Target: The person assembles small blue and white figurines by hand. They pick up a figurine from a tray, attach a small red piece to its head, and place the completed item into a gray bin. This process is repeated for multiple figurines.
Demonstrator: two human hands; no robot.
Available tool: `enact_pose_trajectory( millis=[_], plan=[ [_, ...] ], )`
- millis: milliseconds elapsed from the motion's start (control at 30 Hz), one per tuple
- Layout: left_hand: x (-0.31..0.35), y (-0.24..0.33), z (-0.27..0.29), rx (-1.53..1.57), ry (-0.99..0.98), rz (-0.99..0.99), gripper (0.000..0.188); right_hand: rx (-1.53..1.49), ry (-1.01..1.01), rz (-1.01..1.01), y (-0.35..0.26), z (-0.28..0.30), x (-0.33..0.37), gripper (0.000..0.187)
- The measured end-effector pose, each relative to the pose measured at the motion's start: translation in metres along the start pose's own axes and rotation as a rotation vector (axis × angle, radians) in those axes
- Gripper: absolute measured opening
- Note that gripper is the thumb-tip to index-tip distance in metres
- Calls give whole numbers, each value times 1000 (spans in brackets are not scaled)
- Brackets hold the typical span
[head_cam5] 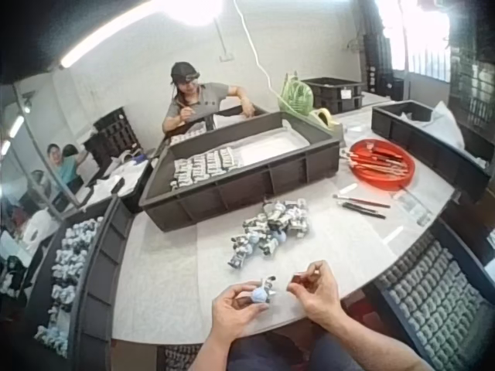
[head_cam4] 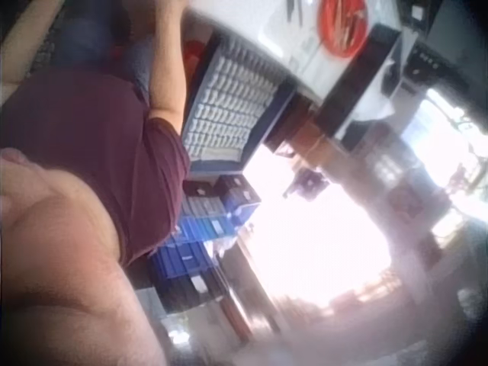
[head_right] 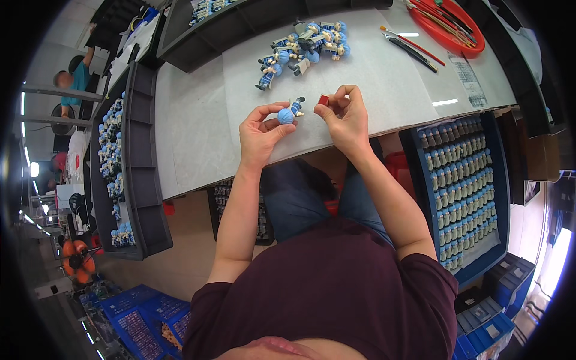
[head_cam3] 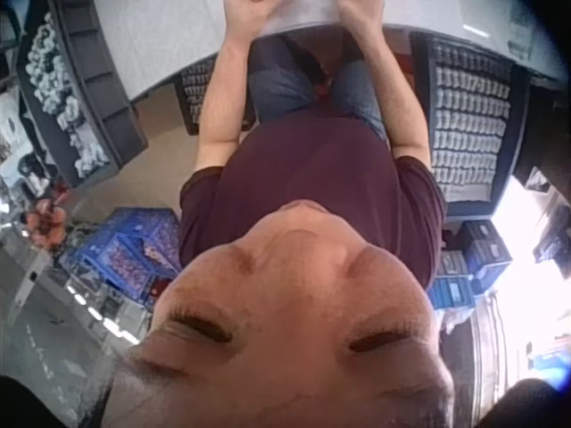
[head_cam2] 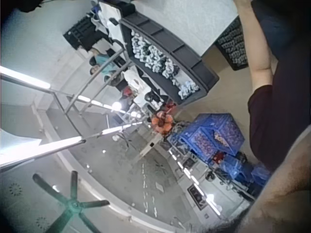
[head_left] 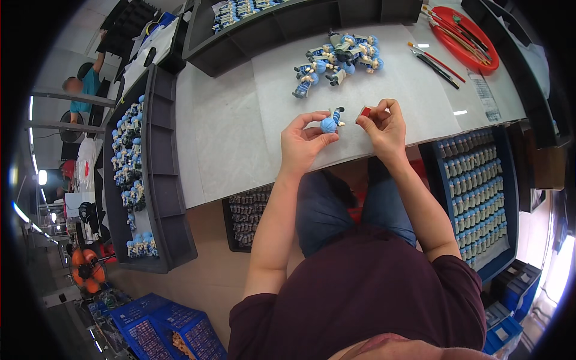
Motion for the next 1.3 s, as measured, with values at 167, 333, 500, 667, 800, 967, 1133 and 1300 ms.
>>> enact_pose_trajectory(
  millis=[167, 333, 500, 667, 800, 967, 1133, 1300],
  plan=[
    [1, 1, -1, -2, -14, -22, 35, -3, -5, 62, -12, -11, 5, 35],
    [1, -3, 0, 35, -24, -29, 35, 168, -72, 251, -37, -39, 13, 30],
    [3, -3, -2, 11, -28, -20, 36, 345, 122, 260, -38, 3, -20, 28],
    [0, 0, -3, -70, -29, -67, 38, 551, 104, 126, -35, 46, -41, 34],
    [1, 4, -2, -66, -41, -105, 38, 737, 100, 45, -37, 71, -57, 36],
    [-1, 1, -4, -35, -62, -108, 37, 1206, 143, 360, -71, 79, -77, 32],
    [-1, 1, -4, -44, -66, -120, 36, 1118, 92, 311, -66, 98, -87, 31],
    [1, 1, -6, -175, -39, -151, 33, 865, 117, 126, -56, 132, -75, 28]
  ],
)
Point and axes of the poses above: each hand's wrist, its own x-axis away from the middle knuckle, its own z-axis out of the back of the hand, y = z × x, the point moved 10 cm from there along -x, towards the middle knuckle, and after that the axes turned 6 degrees about z, right-handed, at the moved point
